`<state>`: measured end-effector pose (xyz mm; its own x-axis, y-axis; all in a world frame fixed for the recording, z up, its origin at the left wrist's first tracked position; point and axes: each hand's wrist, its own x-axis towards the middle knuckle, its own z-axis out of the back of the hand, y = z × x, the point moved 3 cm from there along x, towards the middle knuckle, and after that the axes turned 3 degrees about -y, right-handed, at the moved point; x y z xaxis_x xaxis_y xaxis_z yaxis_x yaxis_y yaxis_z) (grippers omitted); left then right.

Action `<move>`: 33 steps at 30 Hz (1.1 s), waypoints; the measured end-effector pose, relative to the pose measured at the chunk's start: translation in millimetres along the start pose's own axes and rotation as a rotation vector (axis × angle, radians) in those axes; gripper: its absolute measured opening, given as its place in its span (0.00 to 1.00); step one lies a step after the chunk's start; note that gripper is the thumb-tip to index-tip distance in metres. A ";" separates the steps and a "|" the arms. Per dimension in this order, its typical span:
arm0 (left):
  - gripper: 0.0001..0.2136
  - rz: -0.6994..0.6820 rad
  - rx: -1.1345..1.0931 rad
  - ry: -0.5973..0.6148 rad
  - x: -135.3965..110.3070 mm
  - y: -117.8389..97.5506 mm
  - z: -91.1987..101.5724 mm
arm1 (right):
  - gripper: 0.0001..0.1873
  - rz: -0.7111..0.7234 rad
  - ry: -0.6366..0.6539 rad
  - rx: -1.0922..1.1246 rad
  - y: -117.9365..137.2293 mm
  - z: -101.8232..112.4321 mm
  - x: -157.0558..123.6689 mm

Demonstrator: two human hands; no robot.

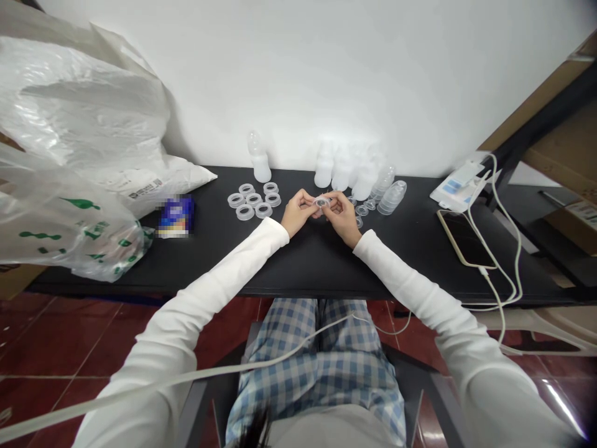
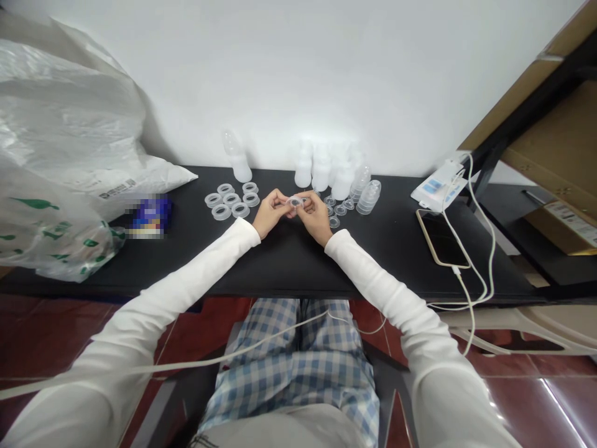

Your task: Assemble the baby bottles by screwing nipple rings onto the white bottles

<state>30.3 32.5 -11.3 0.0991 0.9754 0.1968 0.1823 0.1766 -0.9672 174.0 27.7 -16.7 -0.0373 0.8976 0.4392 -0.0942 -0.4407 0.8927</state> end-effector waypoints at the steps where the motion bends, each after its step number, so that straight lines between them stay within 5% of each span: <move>1: 0.17 -0.005 0.004 0.001 -0.2 0.3 -0.2 | 0.24 0.004 0.001 -0.006 0.7 0.0 -0.4; 18: 0.15 -0.152 0.189 0.017 -5.3 -2.1 -0.9 | 0.19 0.095 -0.020 -0.141 11.2 1.2 -3.4; 27: 0.19 -0.275 0.014 0.030 8.4 2.8 4.8 | 0.28 -0.045 -0.013 0.203 3.0 0.2 0.8; 33: 0.12 -0.275 0.037 0.032 5.9 -1.9 0.9 | 0.27 -0.080 0.019 0.130 8.5 0.6 2.7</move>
<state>29.6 38.0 -8.5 0.0822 0.8857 0.4570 0.1713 0.4391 -0.8819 173.7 26.4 -7.8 -0.0535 0.9295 0.3649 0.0322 -0.3636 0.9310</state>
